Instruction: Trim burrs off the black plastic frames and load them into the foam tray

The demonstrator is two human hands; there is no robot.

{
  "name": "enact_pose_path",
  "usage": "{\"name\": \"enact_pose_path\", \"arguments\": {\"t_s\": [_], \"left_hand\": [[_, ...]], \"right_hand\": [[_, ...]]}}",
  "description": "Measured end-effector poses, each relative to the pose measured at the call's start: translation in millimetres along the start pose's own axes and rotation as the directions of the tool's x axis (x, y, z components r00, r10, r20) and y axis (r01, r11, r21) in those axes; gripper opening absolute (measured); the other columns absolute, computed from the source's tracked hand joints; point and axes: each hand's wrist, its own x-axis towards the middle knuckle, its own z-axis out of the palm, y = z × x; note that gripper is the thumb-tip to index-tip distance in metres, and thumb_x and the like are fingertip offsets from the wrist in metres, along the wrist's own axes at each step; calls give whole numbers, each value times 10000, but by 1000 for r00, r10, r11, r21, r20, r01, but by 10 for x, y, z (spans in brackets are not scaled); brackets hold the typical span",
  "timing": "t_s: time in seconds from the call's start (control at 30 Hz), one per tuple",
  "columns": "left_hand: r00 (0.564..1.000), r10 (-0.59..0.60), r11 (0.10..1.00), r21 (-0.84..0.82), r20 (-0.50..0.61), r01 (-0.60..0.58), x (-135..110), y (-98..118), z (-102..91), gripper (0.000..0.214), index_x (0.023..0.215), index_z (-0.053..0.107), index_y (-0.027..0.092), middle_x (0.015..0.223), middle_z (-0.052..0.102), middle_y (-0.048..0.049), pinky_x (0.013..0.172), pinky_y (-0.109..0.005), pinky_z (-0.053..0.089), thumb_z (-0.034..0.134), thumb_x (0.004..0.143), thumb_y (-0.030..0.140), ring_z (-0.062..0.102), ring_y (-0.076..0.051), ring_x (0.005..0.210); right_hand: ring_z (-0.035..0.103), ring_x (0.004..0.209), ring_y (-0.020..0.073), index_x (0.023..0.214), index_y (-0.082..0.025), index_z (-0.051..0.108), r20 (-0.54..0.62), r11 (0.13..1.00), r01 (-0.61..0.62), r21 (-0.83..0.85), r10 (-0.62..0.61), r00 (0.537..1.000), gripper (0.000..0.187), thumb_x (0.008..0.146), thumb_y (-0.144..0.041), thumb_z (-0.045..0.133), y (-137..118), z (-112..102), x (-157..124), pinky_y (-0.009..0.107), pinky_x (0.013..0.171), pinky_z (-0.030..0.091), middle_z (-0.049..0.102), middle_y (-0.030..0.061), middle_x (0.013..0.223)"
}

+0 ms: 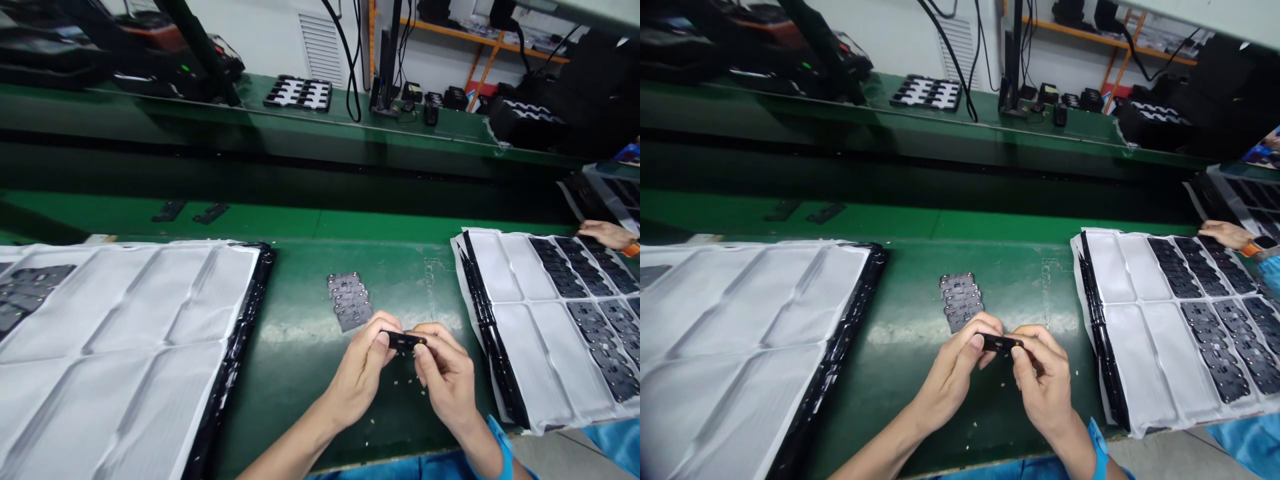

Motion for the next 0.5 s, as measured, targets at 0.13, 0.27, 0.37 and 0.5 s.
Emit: {"name": "enact_pose_path", "arguments": {"t_s": [0.13,0.27,0.37,0.5], "left_hand": [[997,54,997,59,47,-57,-10,-20,-33,414,1014,625,180,1037,566,-76,757,-318,457,338,1121,458,532,-180,823],[997,59,997,49,39,-61,-8,-44,-41,394,994,612,186,1023,560,-75,762,-314,469,349,1120,451,545,-189,855],[999,37,999,38,13,-37,-5,-61,-27,417,968,607,185,1012,561,-81,723,-302,474,348,1115,476,543,-191,846],[999,42,999,26,-3,-42,9,-70,-15,436,941,601,183,1008,561,-76,695,-292,465,346,1112,492,532,-179,808]], "right_hand": [[524,499,88,1032,-191,766,-18,1000,5,-9,-5,1000,233,1073,-256,546,-23,-16,19,244,455,449,645,62,950],[513,497,88,1053,-194,772,-5,1000,8,-21,-8,1000,247,1078,-267,537,-30,-12,24,241,452,450,657,74,974],[502,496,91,1065,-191,774,9,999,3,-42,-3,1000,264,1082,-288,529,-24,-6,20,243,452,445,660,82,982],[508,499,94,1073,-194,779,20,999,7,-43,-6,1000,261,1079,-289,536,-9,-9,14,246,454,445,662,82,983]]}}
